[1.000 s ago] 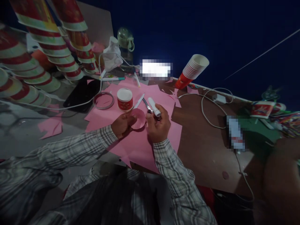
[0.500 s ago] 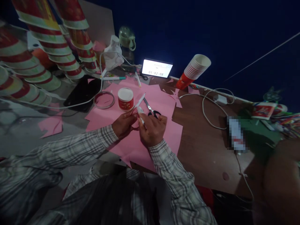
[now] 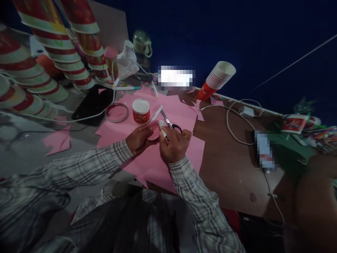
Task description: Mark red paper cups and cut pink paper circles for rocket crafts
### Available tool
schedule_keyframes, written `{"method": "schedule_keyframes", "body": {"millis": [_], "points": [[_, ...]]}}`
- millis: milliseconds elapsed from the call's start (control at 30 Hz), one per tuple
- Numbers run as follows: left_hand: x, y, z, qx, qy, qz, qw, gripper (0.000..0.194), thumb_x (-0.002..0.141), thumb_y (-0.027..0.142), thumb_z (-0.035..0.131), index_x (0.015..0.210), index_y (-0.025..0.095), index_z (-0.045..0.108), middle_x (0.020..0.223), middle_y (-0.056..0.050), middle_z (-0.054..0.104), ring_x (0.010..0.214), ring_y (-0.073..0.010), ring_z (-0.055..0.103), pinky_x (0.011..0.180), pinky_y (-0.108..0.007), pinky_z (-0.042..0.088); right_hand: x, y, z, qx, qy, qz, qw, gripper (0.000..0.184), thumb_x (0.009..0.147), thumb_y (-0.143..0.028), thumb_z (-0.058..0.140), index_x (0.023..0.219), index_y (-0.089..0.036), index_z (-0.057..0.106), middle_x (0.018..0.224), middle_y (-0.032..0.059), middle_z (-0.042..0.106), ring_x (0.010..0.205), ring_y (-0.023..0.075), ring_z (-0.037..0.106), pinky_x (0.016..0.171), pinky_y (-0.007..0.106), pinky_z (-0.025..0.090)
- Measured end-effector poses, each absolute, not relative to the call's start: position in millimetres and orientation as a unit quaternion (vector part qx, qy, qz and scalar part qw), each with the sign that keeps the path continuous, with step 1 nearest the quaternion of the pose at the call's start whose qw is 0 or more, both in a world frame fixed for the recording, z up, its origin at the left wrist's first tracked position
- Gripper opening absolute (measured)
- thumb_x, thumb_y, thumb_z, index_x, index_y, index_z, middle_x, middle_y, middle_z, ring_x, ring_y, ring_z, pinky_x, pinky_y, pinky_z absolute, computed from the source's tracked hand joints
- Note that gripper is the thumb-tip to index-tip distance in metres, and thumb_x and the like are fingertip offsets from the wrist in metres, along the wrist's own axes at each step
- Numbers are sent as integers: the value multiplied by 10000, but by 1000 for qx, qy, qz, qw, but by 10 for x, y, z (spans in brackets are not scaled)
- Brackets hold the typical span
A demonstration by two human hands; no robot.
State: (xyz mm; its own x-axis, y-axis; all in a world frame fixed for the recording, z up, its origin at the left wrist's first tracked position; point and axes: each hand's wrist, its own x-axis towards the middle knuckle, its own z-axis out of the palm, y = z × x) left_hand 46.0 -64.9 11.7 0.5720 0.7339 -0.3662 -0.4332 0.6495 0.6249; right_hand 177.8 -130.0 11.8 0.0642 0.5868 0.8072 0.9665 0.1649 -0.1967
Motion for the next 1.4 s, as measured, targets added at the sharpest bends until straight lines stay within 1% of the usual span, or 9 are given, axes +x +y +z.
{"method": "schedule_keyframes", "body": {"millis": [67, 200, 367, 433, 633, 767, 1033, 1233, 1400], "points": [[461, -648, 124, 240, 313, 338, 855, 280, 772, 193, 792, 1039, 162, 714, 951, -42, 728, 834, -159, 682, 758, -317, 619, 1770, -1311, 139, -592, -641, -239, 425, 108, 962, -256, 617, 1038, -217, 683, 801, -9, 806, 579, 133, 650, 773, 364, 359], [461, -653, 122, 253, 331, 338, 844, 142, 769, 186, 801, 840, 148, 685, 742, 1, 646, 680, -113, 625, 605, -204, 557, 1698, -1313, 148, -560, -683, -204, 421, 114, 969, -269, 623, 1050, -221, 688, 780, -9, 802, 589, 131, 663, 773, 358, 366], [458, -662, 138, 251, 323, 333, 849, 255, 770, 208, 804, 1002, 141, 721, 904, -43, 712, 756, -150, 675, 686, -288, 615, 1819, -1286, 148, -584, -646, -242, 428, 116, 942, -224, 657, 1052, -220, 694, 767, -17, 795, 550, 120, 623, 784, 359, 350], [460, -663, 131, 253, 324, 330, 850, 280, 781, 224, 795, 1036, 136, 720, 884, -48, 713, 770, -163, 676, 730, -329, 628, 1845, -1295, 150, -576, -634, -252, 450, 109, 934, -229, 663, 1039, -221, 689, 776, -10, 799, 552, 125, 623, 785, 357, 361], [458, -650, 84, 275, 338, 323, 840, 138, 785, 240, 794, 861, 168, 704, 814, -40, 696, 731, -151, 650, 668, -258, 586, 1750, -1277, 105, -562, -688, -183, 421, 130, 937, -267, 646, 1046, -237, 709, 818, 0, 816, 614, 138, 669, 813, 356, 364], [455, -651, 136, 261, 322, 323, 851, 278, 774, 238, 818, 1019, 153, 717, 953, -63, 731, 810, -168, 692, 755, -320, 622, 1863, -1259, 111, -598, -636, -221, 434, 110, 935, -257, 641, 1014, -220, 708, 802, -4, 810, 559, 125, 637, 787, 355, 362], [455, -662, 122, 266, 341, 319, 843, 112, 813, 223, 780, 871, 168, 701, 789, -23, 662, 687, -135, 624, 599, -226, 547, 1759, -1298, 73, -567, -692, -164, 416, 133, 940, -300, 638, 1034, -247, 715, 833, 0, 817, 616, 143, 672, 800, 365, 380], [455, -650, 114, 266, 333, 325, 844, 209, 782, 231, 799, 950, 134, 718, 761, -21, 655, 709, -157, 632, 725, -347, 619, 1876, -1302, 153, -590, -619, -244, 457, 109, 942, -267, 642, 1031, -223, 687, 818, -6, 802, 560, 127, 625, 780, 365, 385], [461, -647, 149, 261, 346, 328, 839, 144, 769, 206, 797, 789, 141, 670, 711, -4, 628, 619, -105, 569, 587, -228, 559, 1750, -1311, 148, -547, -680, -196, 447, 106, 943, -268, 649, 1036, -236, 690, 798, -20, 796, 606, 132, 677, 775, 361, 396]]}}
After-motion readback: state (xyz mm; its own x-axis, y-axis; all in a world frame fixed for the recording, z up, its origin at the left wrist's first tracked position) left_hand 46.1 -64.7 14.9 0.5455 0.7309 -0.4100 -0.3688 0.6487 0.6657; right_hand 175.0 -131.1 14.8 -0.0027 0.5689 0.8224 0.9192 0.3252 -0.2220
